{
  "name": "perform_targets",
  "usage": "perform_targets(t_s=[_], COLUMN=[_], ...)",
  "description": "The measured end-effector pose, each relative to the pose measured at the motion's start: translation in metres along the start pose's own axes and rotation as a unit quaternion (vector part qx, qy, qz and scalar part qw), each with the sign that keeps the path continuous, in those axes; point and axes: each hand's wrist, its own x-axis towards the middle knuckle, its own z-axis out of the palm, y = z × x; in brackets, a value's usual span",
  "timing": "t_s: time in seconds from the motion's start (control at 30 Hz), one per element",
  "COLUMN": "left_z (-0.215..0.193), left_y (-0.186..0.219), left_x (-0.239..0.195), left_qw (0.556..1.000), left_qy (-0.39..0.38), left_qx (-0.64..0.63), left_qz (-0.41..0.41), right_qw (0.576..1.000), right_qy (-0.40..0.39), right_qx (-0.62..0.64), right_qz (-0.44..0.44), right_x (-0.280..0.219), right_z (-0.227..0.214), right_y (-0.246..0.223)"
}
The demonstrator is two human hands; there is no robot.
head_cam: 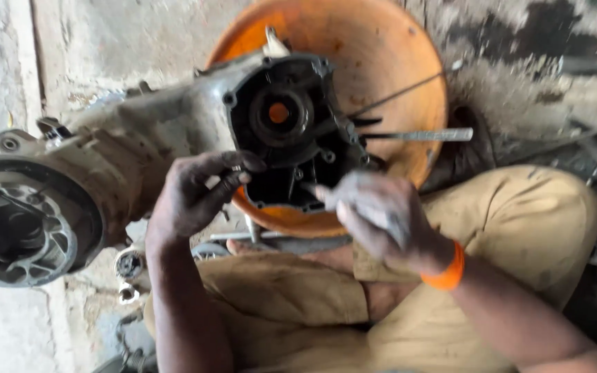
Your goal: The person sits on the floor of a motorcycle repair shop and scrapes and brushes the inside of a scooter engine crankcase resting in an orange basin, then uses a T-handle socket wrench to loosen bolts on the casing. They pick up and reposition small fasteners while working around the part.
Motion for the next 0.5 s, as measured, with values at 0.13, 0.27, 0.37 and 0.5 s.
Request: perform_targets(t_s=[0.13,0.27,0.37,0.5], left_z=[-0.001,0.004,0.006,0.001], left_y=[0.001,-0.005,-0.007,-0.011], left_x=[0.004,0.006,0.003,-0.001], left_qw=[0.998,0.999,0.999,0.996], left_qy=[0.016,0.043,0.048,0.014], left_qx=[0.062,-0.023,0.016,-0.086], left_qz=[0.007,0.012,0.012,-0.004], right_qw=[0.999,0.997,0.994,1.0], right_qy=[0.003,0.022,0.015,0.022], right_qx=[0.015,0.038,0.048,0.001], right_qz=[0.037,0.066,0.093,0.011], right_x=[0.003,0.009,0.002,0.002], right_z=[-0.003,-0.011,-0.009,-0.012], right_y=[0.007,0.003,0.0,-0.013])
